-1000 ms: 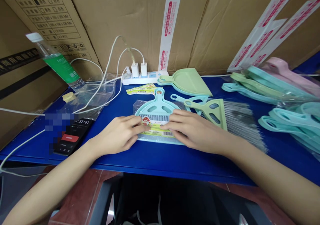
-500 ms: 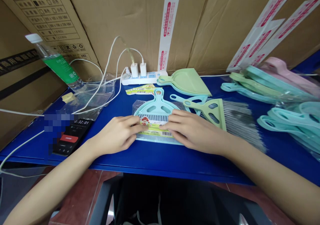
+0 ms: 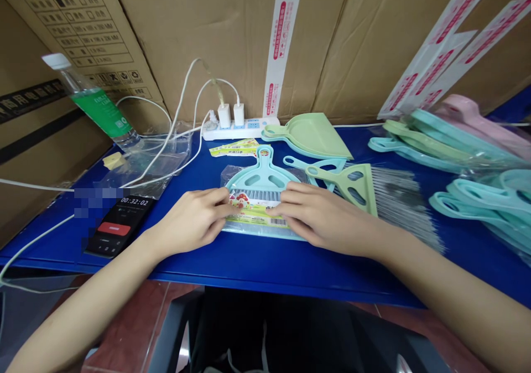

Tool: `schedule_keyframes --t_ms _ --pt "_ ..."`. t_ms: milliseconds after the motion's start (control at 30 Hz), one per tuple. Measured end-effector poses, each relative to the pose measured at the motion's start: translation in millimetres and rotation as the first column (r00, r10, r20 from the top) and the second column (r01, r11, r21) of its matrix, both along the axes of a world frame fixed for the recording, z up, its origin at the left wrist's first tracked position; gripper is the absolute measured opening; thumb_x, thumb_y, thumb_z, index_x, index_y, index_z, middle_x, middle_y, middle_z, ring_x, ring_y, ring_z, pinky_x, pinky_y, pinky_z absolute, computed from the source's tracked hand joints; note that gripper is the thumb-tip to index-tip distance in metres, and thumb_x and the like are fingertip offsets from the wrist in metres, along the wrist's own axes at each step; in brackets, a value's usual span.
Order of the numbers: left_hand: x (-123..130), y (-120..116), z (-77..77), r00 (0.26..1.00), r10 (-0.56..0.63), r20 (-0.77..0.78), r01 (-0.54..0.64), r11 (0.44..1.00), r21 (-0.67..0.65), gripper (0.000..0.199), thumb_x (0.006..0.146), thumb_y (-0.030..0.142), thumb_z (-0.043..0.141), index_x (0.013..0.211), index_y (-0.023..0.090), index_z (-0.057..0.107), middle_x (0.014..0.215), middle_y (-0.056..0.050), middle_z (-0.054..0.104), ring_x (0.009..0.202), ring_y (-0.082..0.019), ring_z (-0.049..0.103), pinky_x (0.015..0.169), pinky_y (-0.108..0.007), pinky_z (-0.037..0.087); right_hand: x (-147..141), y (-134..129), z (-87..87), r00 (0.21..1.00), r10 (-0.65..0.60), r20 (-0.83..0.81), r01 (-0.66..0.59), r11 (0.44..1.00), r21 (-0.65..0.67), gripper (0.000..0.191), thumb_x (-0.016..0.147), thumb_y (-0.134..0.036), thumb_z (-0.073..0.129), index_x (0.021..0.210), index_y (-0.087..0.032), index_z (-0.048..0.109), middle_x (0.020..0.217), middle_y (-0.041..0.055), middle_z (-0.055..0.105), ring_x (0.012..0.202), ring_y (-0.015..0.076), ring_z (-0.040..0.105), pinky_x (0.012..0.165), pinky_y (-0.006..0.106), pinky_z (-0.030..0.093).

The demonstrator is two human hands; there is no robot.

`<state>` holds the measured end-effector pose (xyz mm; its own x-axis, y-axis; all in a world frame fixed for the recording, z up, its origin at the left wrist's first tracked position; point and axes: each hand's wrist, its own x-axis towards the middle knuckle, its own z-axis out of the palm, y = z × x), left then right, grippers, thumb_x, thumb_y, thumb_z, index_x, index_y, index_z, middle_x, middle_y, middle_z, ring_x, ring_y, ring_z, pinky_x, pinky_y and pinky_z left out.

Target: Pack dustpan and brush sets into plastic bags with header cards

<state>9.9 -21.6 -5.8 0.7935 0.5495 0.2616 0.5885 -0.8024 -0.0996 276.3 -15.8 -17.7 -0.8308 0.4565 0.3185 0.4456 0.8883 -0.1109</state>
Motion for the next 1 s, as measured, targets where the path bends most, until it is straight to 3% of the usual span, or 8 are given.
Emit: schedule_keyframes --t_ms 767,1000 --pt "-0.7 0.2 1.1 1.000 0.026 -0.004 -0.026 0.996 -0.089 0.042 0.087 0.008 0.038 0.109 0.022 0.071 0.082 -0.002 0.061 0.064 -0.012 0.057 0.060 -0.024 0.048 0.2 1.1 -0.2 1.000 0.010 0.019 -0.011 0.999 0.038 0.032 0.094 -0.010 0.040 0.094 -0.016 0.072 0.078 0.0064 0.064 0.078 0.0201 0.052 0.070 0.034 0.046" --pt "-0.7 0.4 1.3 0.999 0.027 0.022 -0.026 0.999 -0.037 0.039 0.088 0.010 0.038 0.100 0.022 0.073 0.079 -0.001 0.060 0.063 -0.012 0.057 0.059 -0.024 0.046 1.4 2.4 2.2 1.000 0.010 -0.006 -0.010 1.000 0.019 0.034 0.094 -0.010 0.040 0.094 -0.015 0.074 0.073 0.0054 0.061 0.075 0.0193 0.051 0.067 0.032 0.044"
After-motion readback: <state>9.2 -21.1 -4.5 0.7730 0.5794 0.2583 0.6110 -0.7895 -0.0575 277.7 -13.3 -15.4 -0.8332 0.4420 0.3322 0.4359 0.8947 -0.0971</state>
